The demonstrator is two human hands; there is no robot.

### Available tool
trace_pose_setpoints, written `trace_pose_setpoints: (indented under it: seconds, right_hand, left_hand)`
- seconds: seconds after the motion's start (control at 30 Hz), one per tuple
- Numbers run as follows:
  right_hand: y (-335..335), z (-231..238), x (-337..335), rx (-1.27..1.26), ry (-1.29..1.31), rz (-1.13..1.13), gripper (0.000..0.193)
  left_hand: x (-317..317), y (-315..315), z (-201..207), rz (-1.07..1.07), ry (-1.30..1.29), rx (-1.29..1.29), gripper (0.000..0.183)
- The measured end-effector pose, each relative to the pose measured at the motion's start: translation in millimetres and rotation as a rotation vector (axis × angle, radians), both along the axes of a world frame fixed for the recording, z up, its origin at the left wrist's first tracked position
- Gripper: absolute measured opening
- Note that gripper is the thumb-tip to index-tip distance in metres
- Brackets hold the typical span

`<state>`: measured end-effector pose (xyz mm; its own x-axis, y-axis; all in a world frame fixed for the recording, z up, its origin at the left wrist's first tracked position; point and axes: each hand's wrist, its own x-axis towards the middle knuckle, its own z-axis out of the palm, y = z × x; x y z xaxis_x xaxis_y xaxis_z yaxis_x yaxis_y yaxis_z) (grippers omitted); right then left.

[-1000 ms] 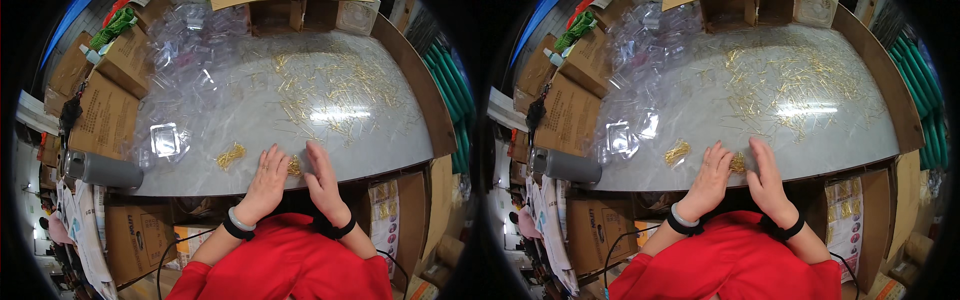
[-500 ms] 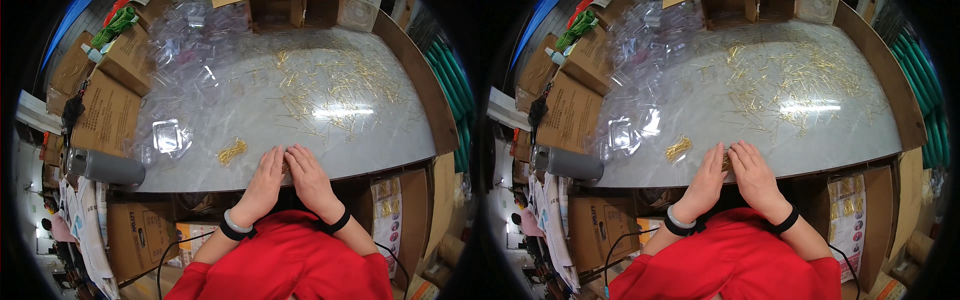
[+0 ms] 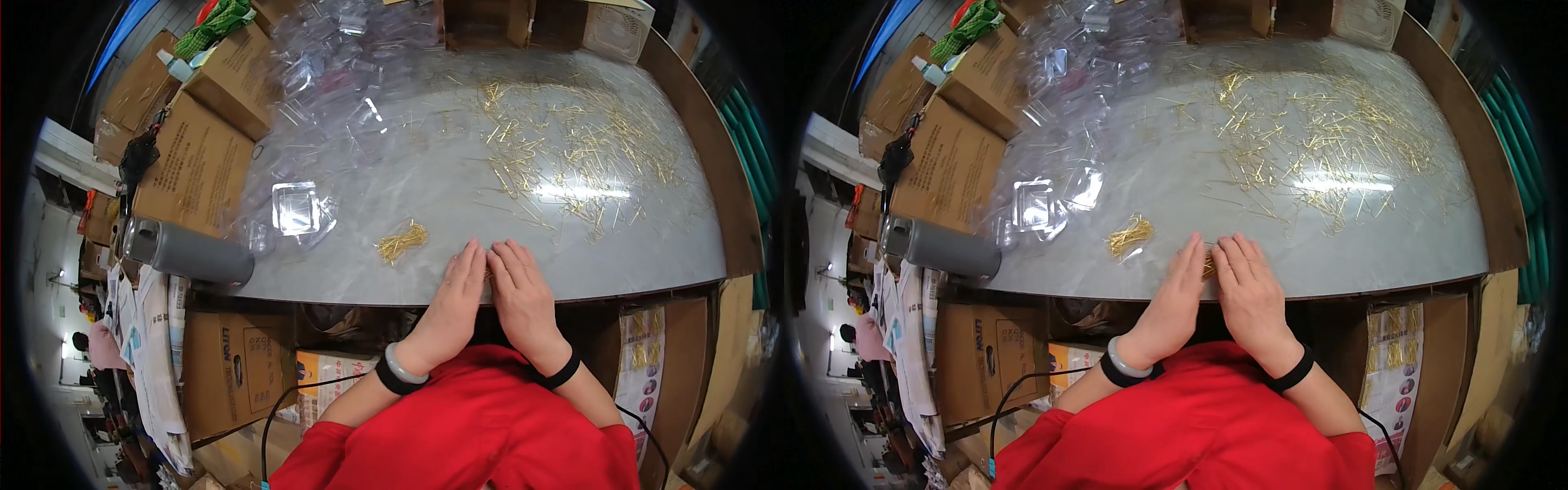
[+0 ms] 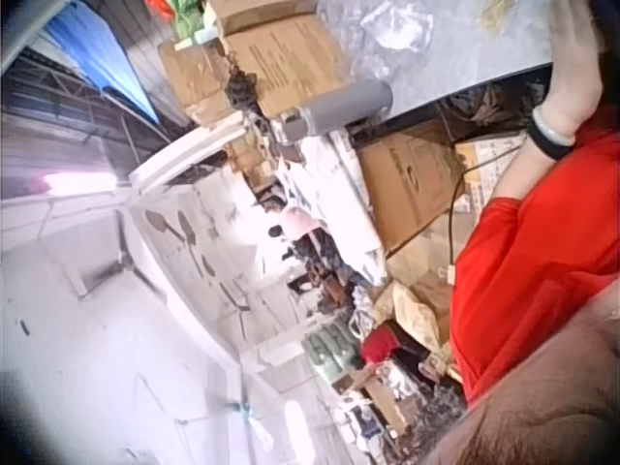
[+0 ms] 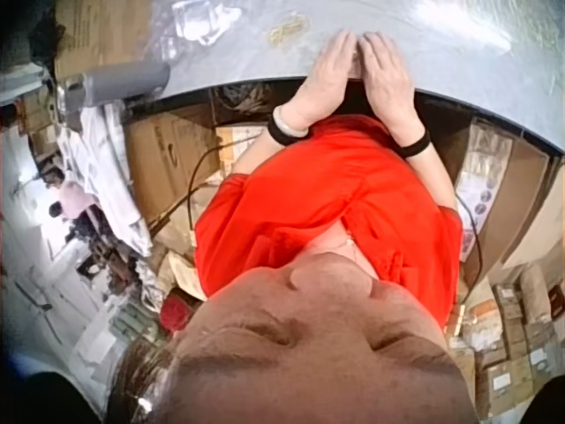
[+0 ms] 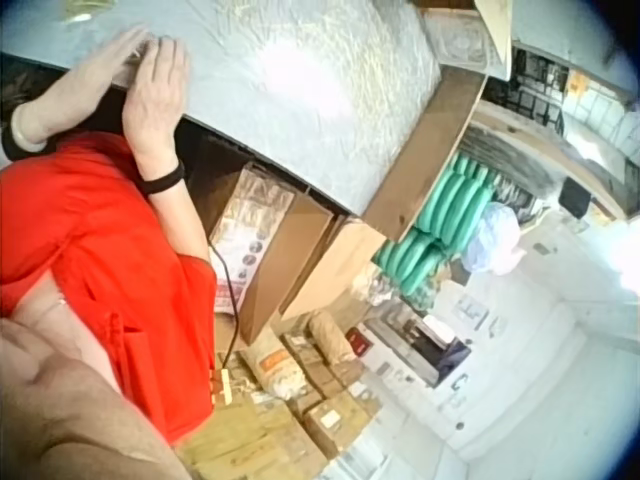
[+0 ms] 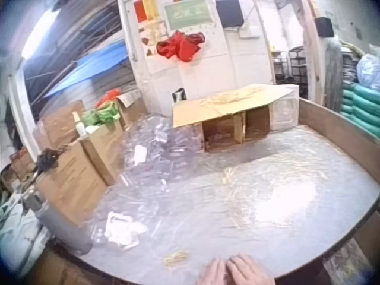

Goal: Sorting small gold-colored metal pins into plastic bags at a workbench.

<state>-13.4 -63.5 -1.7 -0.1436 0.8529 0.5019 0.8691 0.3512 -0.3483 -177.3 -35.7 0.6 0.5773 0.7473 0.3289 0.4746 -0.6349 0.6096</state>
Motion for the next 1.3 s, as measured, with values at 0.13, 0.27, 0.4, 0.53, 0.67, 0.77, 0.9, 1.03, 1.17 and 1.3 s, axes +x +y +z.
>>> trace_pose_setpoints:
  seconds: [0.13,0.27,0.4,0.53,0.67,0.77,0.9,1.03,1.17,1.3]
  right_hand:
    - [0.4,0.8,2.0,-0.005,0.006,-0.012,0.047]
    - [-1.0,2.2,1.3,-0.021,0.022,-0.006,0.047]
    - [-0.5,4.3,0.3,-0.023,0.010,-0.005,0.046]
    - [-0.1,5.2,0.2,-0.033,0.020,0.000,0.045]
    - [0.8,4.2,0.8,-0.055,0.023,-0.001,0.044]
    - [0.5,5.3,2.4,-0.073,0.019,-0.003,0.044]
    - [-1.5,4.7,0.2,-0.081,0.012,0.003,0.044]
    - [0.4,3.6,-3.0,-0.073,0.017,0.013,0.044]
    - [0.4,4.0,-6.2,-0.062,0.002,0.067,0.046]
    - [-18.5,4.9,-18.8,-0.124,0.036,0.212,0.046]
  left_hand:
    - [-45.4,-5.6,18.4,0.375,-0.137,0.121,0.021]
    - [-76.3,13.1,21.4,0.736,-0.500,-0.396,0.023]
    - [-78.9,31.5,36.7,0.730,-0.307,-0.631,0.026]
    - [-76.1,37.3,28.0,0.668,-0.296,-0.666,0.025]
    - [-72.6,21.6,19.7,0.557,-0.643,-0.716,0.016]
    - [-78.5,-6.0,26.7,0.491,-0.860,-0.874,0.010]
    - [-105.8,-49.5,31.2,0.371,-0.877,-1.185,0.007]
    - [-108.4,-68.1,8.6,0.294,-0.793,-1.468,0.007]
    - [-79.8,-61.0,5.5,0.275,-0.887,-1.509,0.005]
    - [-75.2,-61.7,-4.0,0.141,-1.040,-1.461,0.009]
